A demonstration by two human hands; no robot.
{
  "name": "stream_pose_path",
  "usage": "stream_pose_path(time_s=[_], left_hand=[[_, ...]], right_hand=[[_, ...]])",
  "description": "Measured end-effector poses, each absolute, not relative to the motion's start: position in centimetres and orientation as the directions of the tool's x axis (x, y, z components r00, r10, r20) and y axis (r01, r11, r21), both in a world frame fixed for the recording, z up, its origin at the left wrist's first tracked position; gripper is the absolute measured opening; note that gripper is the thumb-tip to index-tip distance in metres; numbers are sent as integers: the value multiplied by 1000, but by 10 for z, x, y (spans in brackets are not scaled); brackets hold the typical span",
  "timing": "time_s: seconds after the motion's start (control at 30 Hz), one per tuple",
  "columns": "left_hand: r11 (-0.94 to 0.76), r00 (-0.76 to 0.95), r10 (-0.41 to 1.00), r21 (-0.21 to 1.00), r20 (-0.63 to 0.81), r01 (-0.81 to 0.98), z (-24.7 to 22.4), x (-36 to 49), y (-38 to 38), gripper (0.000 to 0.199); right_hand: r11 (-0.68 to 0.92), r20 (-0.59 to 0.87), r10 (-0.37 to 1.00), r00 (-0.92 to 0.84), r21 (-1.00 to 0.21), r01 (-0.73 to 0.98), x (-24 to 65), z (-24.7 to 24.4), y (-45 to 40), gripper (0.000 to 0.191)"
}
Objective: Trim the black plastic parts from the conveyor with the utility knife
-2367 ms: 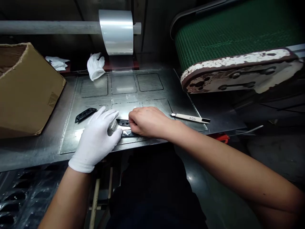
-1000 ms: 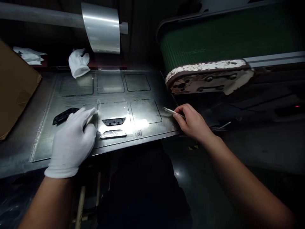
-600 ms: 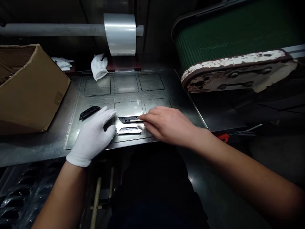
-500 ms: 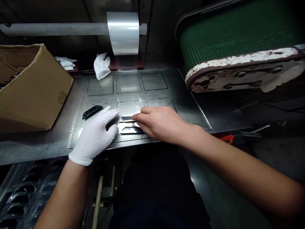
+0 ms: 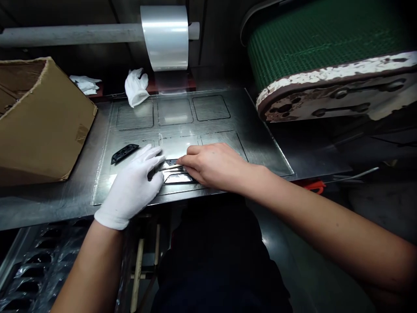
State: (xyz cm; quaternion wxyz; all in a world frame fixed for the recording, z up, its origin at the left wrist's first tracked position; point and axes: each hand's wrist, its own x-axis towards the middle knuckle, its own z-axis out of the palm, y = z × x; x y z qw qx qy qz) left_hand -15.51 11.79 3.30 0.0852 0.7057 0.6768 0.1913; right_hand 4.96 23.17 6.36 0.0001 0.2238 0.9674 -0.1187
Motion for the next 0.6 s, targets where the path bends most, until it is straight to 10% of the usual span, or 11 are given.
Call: stream_pose_path(time_s=[0.33, 0.6], left_hand=[[-35, -22, 990, 385, 141, 922, 36, -155, 117, 41], [-68, -129, 924, 485, 361, 872, 21, -157, 102, 34]], right_hand=[[768, -83, 615, -785, -165, 619, 170, 67, 265, 33], [527, 271, 848, -455, -335, 781, 174, 6, 284, 46]])
